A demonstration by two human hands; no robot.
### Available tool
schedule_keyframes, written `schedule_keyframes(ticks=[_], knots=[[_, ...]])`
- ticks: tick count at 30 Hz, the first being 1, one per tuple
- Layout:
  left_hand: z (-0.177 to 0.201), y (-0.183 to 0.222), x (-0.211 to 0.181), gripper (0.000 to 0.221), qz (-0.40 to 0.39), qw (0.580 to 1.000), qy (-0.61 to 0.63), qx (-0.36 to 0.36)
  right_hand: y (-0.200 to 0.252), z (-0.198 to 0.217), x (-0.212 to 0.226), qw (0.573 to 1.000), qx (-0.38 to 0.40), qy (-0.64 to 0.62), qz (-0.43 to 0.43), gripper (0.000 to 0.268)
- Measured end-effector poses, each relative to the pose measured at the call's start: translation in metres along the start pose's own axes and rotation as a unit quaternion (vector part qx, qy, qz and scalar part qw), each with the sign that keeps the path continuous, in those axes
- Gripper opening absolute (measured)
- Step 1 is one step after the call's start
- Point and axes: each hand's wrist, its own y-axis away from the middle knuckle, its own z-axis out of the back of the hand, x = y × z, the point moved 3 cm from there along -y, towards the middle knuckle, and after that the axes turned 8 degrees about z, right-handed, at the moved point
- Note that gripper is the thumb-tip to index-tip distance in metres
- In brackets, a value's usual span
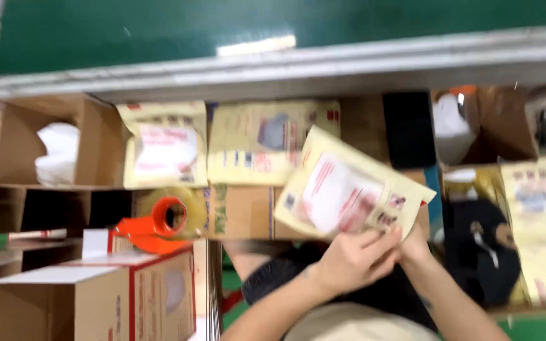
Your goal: Packaging face masks into individual yellow bags and then into cardboard boxes for shipping.
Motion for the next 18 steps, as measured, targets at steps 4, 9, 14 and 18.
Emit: schedule_keyframes(ticks=[4, 9, 14, 18], knots=[[0.073, -0.055, -0.020, 0.057, -0.041, 0.995, -0.035, -0.081, -0.026, -0.004, 0.003, 0.895, 0.238, 0.377, 0.012, 0.037], [0.078, -0.041, 0.023, 0.054, 0.155, 0.986, 0.065, -0.020, -0.009, -0.072, 0.075, 0.858, 0.293, 0.422, 0.015, 0.029], [0.056, -0.018, 0.063, 0.023, 0.254, 0.961, 0.108, -0.025, -0.020, -0.094, 0.107, 0.782, 0.237, 0.519, 0.253, 0.048], [0.057, -0.012, 0.069, 0.020, 0.234, 0.968, 0.082, -0.027, -0.033, -0.088, 0.069, 0.772, 0.296, 0.529, 0.192, 0.029]])
